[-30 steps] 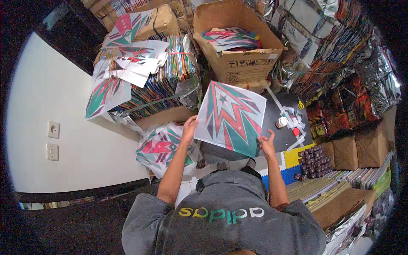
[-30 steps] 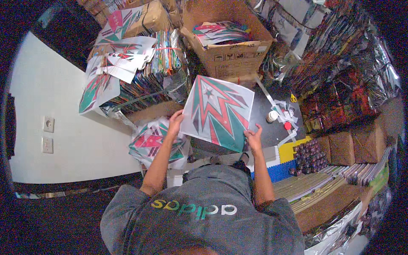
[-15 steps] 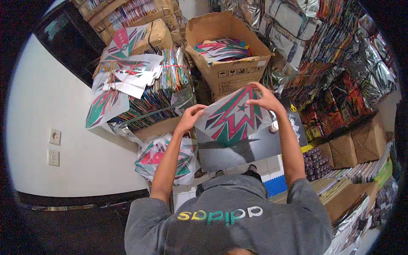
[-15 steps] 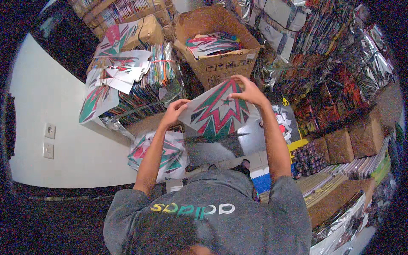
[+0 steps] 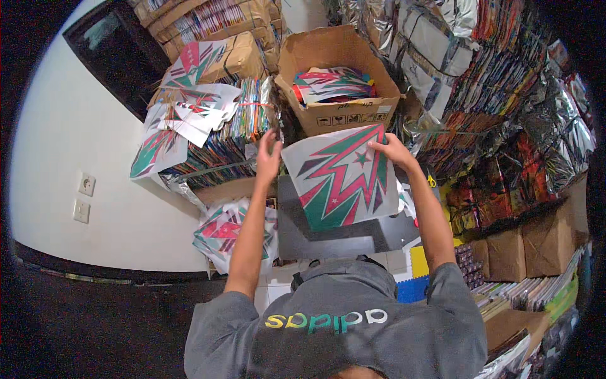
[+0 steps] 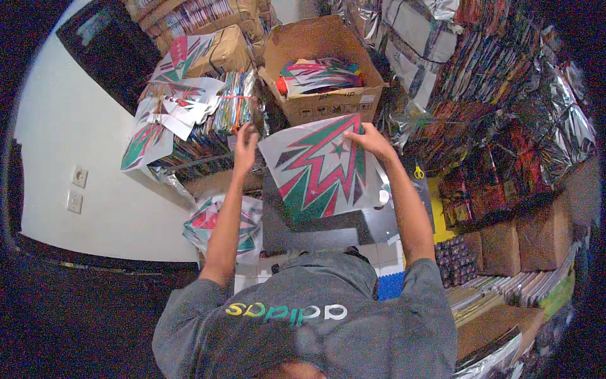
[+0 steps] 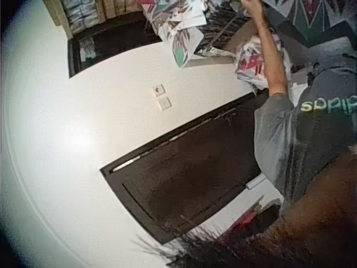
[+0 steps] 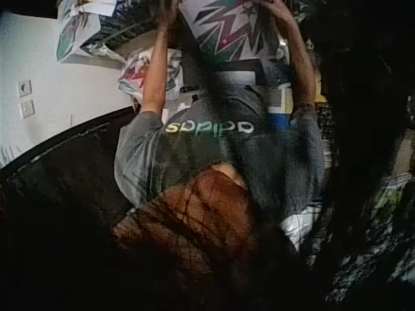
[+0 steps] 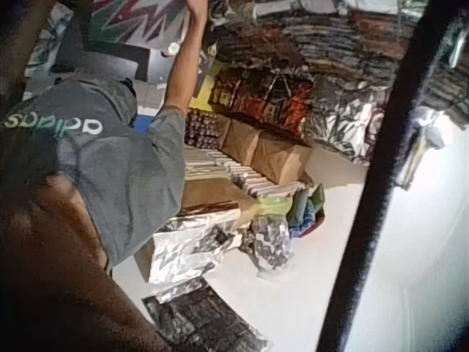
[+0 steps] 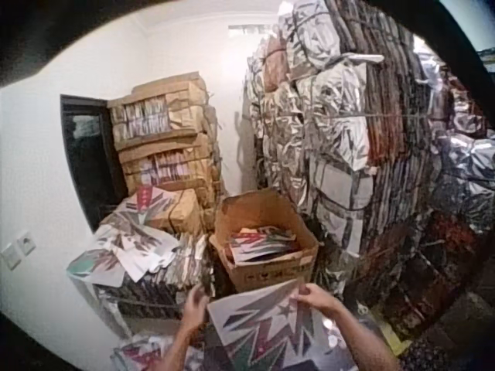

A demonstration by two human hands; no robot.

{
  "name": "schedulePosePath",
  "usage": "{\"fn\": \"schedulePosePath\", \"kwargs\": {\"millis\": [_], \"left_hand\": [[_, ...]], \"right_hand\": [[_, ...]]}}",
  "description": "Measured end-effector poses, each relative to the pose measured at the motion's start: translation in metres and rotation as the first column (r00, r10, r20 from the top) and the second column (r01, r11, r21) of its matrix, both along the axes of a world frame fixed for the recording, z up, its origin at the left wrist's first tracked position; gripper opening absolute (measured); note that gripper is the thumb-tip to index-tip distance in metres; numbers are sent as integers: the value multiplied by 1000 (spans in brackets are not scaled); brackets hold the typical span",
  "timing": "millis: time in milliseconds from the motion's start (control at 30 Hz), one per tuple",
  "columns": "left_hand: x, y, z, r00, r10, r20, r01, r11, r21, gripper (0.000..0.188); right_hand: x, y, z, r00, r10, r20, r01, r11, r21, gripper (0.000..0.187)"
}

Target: The person is assembling a kite frame using bamboo sticks and string on a workspace.

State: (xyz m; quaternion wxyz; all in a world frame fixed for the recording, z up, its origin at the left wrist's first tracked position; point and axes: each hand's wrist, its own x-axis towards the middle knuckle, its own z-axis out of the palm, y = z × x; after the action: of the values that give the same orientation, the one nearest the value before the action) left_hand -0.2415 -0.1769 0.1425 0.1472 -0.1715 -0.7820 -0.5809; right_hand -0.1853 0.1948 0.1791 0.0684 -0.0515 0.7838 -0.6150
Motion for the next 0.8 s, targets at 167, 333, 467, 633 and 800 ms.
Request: {"fn": "schedulePosePath", "kwargs": {"millis": [167,333,467,633,800], "left_hand": [[65,19,-117,752,-134,646,-111,940,324,51],[153,81,-143,646,-247,722,58,959,276,49],[171,106,-139,505,-344,792,-71,897,436,42],[187,131,-148,523,-373,766,67,914,400,36],[192,150,-156,546,-265,795,29,954,298,36]], "right_hand": [[-7,52,-21,984,-155,87,167,975,-149,29],[-13,92,-38,959,-165,231,224,939,-262,25],[-27,117,-47,960,-27,278,110,951,-290,25],[-57,116,-34,926,123,356,-9,952,-306,27],[-96,117,-39,923,203,326,-138,967,-212,39]]}}
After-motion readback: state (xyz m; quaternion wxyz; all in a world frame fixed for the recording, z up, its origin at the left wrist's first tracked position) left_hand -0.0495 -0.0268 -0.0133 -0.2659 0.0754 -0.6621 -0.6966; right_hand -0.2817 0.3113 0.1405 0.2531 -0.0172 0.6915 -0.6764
